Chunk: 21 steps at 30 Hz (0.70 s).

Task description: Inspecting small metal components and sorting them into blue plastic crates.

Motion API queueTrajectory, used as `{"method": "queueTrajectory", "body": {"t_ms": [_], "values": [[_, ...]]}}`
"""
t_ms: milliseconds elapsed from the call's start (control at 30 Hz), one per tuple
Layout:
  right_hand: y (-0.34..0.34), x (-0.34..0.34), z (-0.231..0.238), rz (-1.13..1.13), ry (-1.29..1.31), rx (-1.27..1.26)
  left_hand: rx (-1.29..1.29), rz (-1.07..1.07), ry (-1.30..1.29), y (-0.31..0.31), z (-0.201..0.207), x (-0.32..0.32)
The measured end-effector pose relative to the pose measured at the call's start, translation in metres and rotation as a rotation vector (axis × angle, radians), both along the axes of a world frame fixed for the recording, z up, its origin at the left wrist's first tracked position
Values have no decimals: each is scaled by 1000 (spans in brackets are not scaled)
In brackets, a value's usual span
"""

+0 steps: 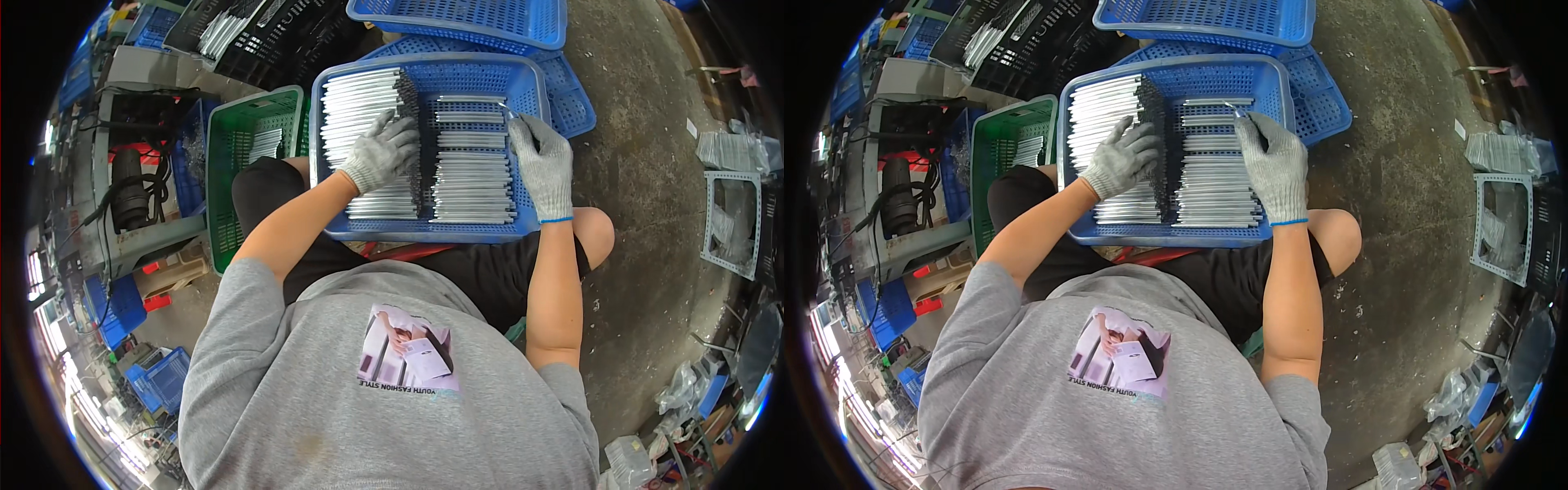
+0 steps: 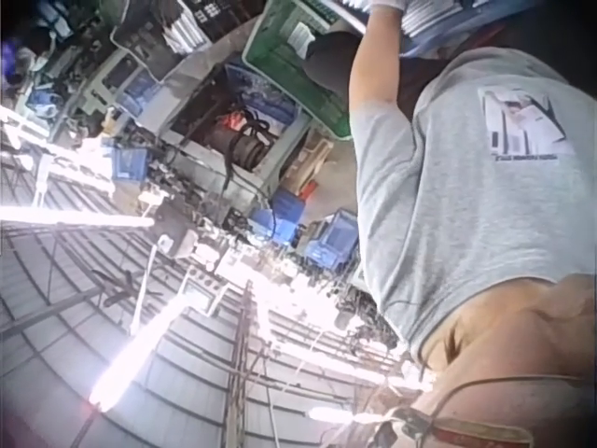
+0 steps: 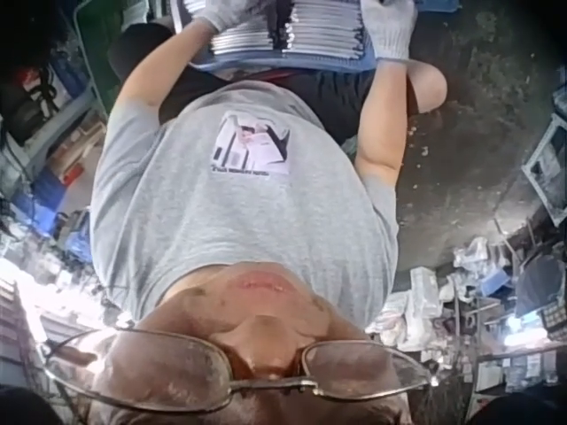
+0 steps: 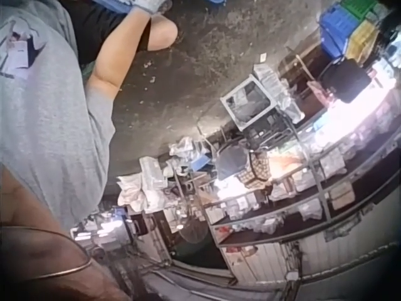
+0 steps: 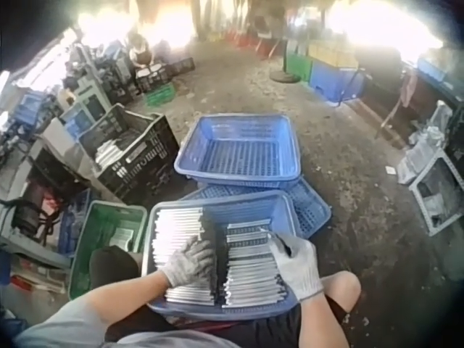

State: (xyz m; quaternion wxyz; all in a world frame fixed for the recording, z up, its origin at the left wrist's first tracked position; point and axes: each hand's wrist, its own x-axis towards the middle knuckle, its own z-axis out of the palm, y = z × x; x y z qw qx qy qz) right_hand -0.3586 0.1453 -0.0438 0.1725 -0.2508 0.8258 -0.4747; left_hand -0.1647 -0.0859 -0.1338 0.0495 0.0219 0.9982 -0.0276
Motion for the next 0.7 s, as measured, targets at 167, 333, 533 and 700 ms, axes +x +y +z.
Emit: {"method": "queueTrajectory", "body": {"t_ms": [167,333,533,700], "values": [[-2,-1,3,-36,-9,-110,109,0,182,4,5,-4],[-6,-6,13,-68,-70,-150,128,77,55,37,11,-80],[-17,-4,23,-112,-81,-216,115,356,-83,37,-79,-144],[-14,-5,10,-111,39,-225,122,356,37,49,-104,-164]]}}
